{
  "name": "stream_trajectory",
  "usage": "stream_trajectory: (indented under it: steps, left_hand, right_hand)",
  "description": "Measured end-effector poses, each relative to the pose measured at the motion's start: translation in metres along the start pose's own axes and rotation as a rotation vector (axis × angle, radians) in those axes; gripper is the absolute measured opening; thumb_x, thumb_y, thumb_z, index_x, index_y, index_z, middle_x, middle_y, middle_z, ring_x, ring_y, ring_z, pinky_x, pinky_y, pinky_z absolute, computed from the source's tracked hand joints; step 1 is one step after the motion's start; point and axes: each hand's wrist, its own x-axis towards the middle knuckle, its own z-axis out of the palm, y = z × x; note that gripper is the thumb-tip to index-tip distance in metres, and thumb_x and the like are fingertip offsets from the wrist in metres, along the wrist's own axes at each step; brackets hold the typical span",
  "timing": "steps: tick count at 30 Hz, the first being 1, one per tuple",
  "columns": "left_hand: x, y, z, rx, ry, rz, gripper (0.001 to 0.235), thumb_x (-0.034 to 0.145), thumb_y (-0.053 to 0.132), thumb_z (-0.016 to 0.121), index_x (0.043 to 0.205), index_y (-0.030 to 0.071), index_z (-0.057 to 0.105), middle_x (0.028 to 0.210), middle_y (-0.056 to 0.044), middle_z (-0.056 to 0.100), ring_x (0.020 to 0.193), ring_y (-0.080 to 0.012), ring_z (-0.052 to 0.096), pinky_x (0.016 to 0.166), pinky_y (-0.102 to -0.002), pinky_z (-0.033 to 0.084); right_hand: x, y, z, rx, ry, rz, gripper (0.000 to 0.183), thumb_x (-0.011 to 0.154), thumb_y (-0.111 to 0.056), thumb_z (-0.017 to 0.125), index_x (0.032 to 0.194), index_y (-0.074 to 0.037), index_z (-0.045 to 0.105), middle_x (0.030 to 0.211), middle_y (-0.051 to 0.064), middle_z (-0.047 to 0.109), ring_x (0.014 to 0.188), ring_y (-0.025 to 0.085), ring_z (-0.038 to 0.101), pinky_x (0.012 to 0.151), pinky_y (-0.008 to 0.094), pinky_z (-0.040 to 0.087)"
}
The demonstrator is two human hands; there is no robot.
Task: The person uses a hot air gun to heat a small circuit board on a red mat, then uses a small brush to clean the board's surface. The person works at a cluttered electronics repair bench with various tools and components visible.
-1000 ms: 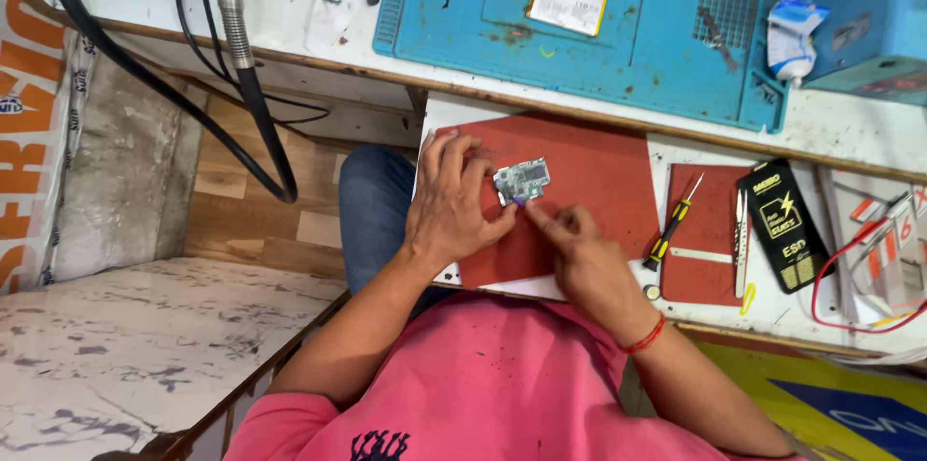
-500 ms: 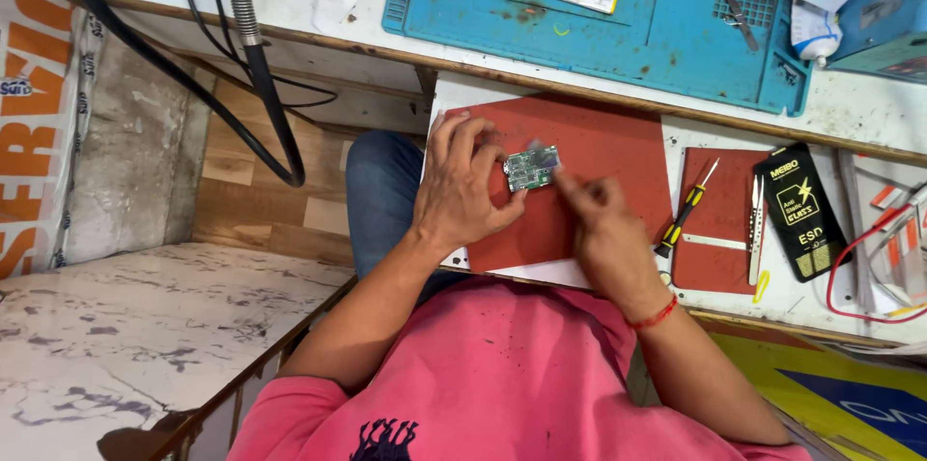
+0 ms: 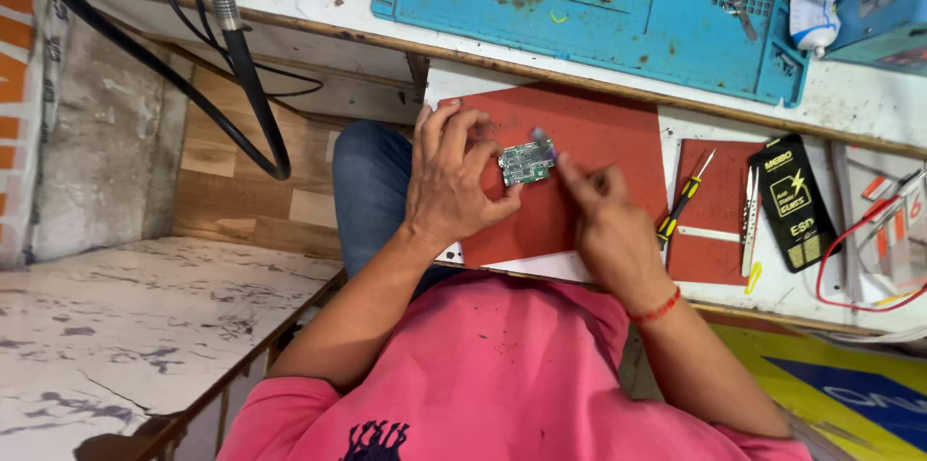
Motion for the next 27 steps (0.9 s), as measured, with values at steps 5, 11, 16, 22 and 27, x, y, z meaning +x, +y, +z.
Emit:
stream_trajectory:
  steps: [5,11,16,22,27]
  left_hand:
    - [-0.003,-0.002,-0.001,0.007,-0.010,-0.009,0.046,0.069,0.038,0.088,0.098,0.006,0.074,0.131,-0.011,0.055,0.139,-0.0369,0.038,0.124,-0.060,0.025]
    - [-0.006,-0.008,-0.005,-0.099,-0.029,-0.050,0.050,0.066,0.037,0.092,0.103,0.008,0.075,0.135,-0.012,0.054,0.140,-0.0381,0.037,0.122,-0.056,0.029]
    - [-0.011,-0.008,-0.005,-0.087,0.004,-0.033,0.047,0.069,0.036,0.094,0.106,0.011,0.078,0.138,-0.012,0.054,0.140,-0.0379,0.037,0.123,-0.056,0.028]
    - [-0.012,-0.006,-0.001,-0.018,-0.009,0.041,0.041,0.072,0.036,0.093,0.099,0.009,0.076,0.135,-0.011,0.054,0.139,-0.0368,0.037,0.123,-0.060,0.025]
    - [-0.004,-0.002,-0.003,-0.054,-0.010,0.010,0.047,0.074,0.038,0.090,0.103,0.007,0.072,0.136,-0.015,0.050,0.138,-0.0388,0.035,0.123,-0.060,0.024]
  right_hand:
    - [-0.005,-0.006,0.000,0.050,-0.002,-0.034,0.067,0.083,0.004,0.052,0.146,-0.020,0.056,0.114,0.020,0.061,0.084,0.043,0.068,0.074,0.051,0.057]
    - [0.000,-0.022,0.001,0.047,-0.061,-0.022,0.067,0.085,0.004,0.051,0.149,-0.016,0.052,0.112,0.023,0.059,0.084,0.044,0.067,0.074,0.052,0.056]
    - [0.001,-0.022,0.011,-0.009,-0.085,0.004,0.075,0.078,0.008,0.050,0.149,-0.014,0.053,0.118,0.026,0.058,0.078,0.048,0.065,0.069,0.054,0.055]
    - [-0.006,-0.002,0.007,0.043,0.017,-0.049,0.065,0.087,0.006,0.050,0.146,-0.020,0.060,0.114,0.019,0.061,0.083,0.041,0.068,0.075,0.051,0.058]
    - [0.000,0.001,0.004,-0.023,0.034,-0.005,0.066,0.086,0.006,0.051,0.146,-0.022,0.058,0.116,0.020,0.060,0.080,0.043,0.067,0.070,0.051,0.058]
